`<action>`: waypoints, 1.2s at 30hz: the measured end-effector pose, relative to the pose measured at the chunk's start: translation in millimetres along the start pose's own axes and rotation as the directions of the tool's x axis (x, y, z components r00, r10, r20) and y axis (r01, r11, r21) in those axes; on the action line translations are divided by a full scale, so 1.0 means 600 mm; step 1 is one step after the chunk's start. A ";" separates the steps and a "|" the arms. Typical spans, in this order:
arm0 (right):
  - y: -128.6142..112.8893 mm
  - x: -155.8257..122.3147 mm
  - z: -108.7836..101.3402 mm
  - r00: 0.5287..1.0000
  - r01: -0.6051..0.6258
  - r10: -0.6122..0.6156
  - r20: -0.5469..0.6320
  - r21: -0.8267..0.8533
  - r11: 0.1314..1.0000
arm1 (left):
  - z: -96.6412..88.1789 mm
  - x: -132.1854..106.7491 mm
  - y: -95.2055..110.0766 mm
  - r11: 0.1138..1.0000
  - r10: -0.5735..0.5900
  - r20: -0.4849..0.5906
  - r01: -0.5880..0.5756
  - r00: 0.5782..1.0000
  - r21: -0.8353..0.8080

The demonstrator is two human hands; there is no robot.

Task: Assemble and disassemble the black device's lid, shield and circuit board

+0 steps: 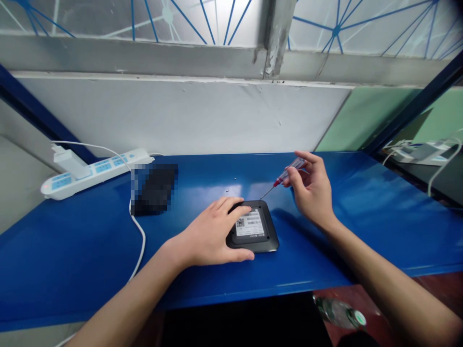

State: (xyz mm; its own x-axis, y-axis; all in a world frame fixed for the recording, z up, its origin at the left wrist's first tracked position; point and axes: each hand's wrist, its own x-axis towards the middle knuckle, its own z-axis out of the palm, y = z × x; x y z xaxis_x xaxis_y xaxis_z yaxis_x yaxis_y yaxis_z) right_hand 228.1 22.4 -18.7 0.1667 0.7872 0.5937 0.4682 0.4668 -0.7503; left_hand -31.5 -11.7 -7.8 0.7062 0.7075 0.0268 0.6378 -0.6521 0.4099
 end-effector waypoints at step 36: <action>-0.004 -0.003 -0.002 0.998 -0.050 0.047 0.038 0.076 0.996 | 0.000 0.001 0.002 1.000 -0.016 0.010 0.016 1.000 0.001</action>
State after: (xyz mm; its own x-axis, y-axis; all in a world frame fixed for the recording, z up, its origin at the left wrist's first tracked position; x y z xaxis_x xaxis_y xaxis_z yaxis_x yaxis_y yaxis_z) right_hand 227.8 19.4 -17.4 0.1556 0.8230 0.5464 0.3921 0.4562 -0.7988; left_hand -30.6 -12.0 -7.5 0.6993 0.7147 0.0110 0.6490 -0.6413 0.4092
